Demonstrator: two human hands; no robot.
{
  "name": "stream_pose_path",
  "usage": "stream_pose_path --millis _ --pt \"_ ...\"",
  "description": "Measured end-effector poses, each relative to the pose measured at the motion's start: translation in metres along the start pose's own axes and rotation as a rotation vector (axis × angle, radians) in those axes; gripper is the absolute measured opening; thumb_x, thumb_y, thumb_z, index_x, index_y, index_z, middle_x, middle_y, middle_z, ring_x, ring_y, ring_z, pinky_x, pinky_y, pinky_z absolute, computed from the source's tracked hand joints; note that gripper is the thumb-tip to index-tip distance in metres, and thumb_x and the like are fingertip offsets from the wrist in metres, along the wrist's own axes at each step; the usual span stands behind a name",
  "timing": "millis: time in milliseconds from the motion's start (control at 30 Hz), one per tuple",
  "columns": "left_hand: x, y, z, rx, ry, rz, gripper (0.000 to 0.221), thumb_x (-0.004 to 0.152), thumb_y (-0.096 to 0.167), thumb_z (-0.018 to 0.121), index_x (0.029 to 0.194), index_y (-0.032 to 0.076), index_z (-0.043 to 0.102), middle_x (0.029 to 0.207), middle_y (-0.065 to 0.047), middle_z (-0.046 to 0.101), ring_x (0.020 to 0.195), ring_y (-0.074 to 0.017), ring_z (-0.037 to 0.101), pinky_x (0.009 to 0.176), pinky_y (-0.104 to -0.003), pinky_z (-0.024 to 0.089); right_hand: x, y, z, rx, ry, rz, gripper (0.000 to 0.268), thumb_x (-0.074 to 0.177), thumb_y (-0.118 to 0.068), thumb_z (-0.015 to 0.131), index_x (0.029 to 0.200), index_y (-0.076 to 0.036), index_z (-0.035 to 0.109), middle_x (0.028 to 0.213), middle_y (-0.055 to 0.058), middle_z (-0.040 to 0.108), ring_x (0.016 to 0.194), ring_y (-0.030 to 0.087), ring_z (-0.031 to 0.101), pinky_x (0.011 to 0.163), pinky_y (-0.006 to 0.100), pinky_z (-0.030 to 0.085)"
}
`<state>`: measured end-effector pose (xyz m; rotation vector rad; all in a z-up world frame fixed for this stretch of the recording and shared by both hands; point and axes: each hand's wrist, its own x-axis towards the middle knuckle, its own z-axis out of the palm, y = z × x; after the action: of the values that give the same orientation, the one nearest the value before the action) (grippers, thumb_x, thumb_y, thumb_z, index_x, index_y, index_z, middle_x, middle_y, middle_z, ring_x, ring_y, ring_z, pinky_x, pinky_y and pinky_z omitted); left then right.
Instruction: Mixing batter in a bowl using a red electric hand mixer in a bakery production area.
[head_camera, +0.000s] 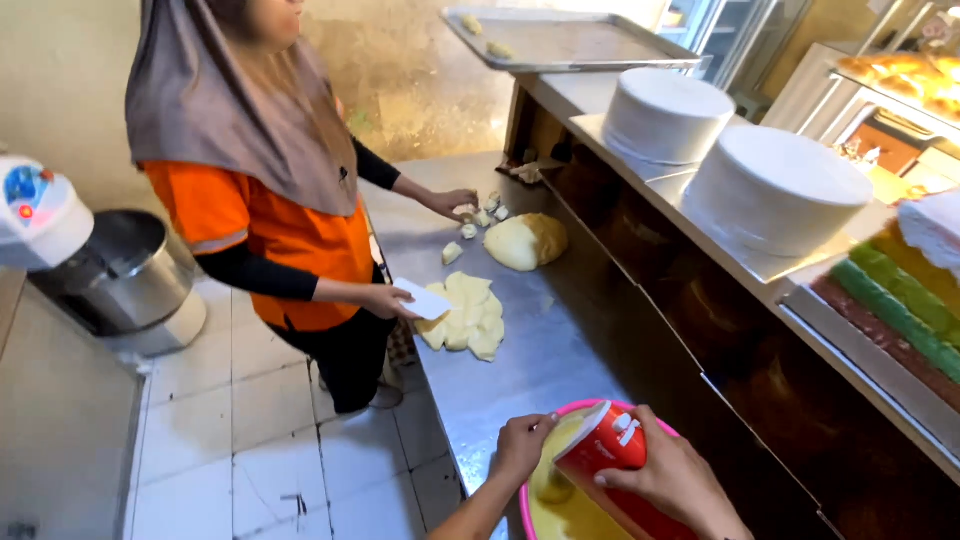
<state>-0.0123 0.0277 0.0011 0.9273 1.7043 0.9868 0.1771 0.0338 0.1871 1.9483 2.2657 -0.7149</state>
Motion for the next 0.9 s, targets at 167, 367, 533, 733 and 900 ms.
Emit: stream_pose_path --millis 167,367,533,733,900 --pt "-0.003 -0.002 0.002 -0.081 -0.006 0.029 0.040 0.095 0.044 0.064 0.111 0.011 0.079 0.094 -0.002 0.080 0.077 -0.0135 0.070 0.072 -0.027 0.054 -0.002 -0.005 0.000 0.006 0.029 0.064 0.077 0.062 -0.047 0.097 0.124 -0.024 0.056 0.102 0.002 0.084 0.089 0.020 0.085 0.075 0.032 0.066" --pt "-0.003 -0.018 0.011 -0.056 0.098 0.054 0.036 0.093 0.046 0.067 0.107 0.015 0.080 0.095 0.000 0.080 0.080 -0.0158 0.071 0.074 -0.029 0.055 -0.005 0.001 0.013 0.055 0.137 0.141 0.073 0.064 -0.050 0.092 0.121 -0.022 0.057 0.099 0.004 0.084 0.090 0.026 0.083 0.080 0.035 0.061" --pt "-0.016 -0.026 0.015 -0.098 0.157 -0.016 0.037 0.093 0.048 0.064 0.109 0.018 0.080 0.090 -0.001 0.079 0.082 -0.0186 0.071 0.076 -0.032 0.055 -0.007 0.001 0.017 0.012 0.142 0.274 0.077 0.065 -0.066 0.084 0.120 -0.022 0.053 0.096 0.007 0.084 0.087 0.029 0.082 0.076 0.039 0.062" --pt "-0.031 -0.060 0.033 -0.186 0.247 -0.085 0.039 0.094 0.047 0.061 0.115 0.018 0.078 0.099 0.000 0.081 0.089 -0.0140 0.072 0.081 -0.027 0.057 0.001 0.012 0.020 -0.012 0.165 0.210 0.079 0.063 -0.065 0.087 0.120 -0.023 0.053 0.099 0.006 0.082 0.094 0.030 0.080 0.081 0.040 0.061" --pt "-0.027 -0.062 0.036 -0.293 0.212 -0.356 0.043 0.095 0.050 0.063 0.123 0.019 0.077 0.107 0.003 0.083 0.097 -0.0105 0.076 0.085 -0.025 0.058 0.019 0.021 0.019 -0.004 0.101 0.130 0.083 0.062 -0.059 0.093 0.126 -0.027 0.051 0.108 0.001 0.081 0.097 0.024 0.081 0.085 0.036 0.062"
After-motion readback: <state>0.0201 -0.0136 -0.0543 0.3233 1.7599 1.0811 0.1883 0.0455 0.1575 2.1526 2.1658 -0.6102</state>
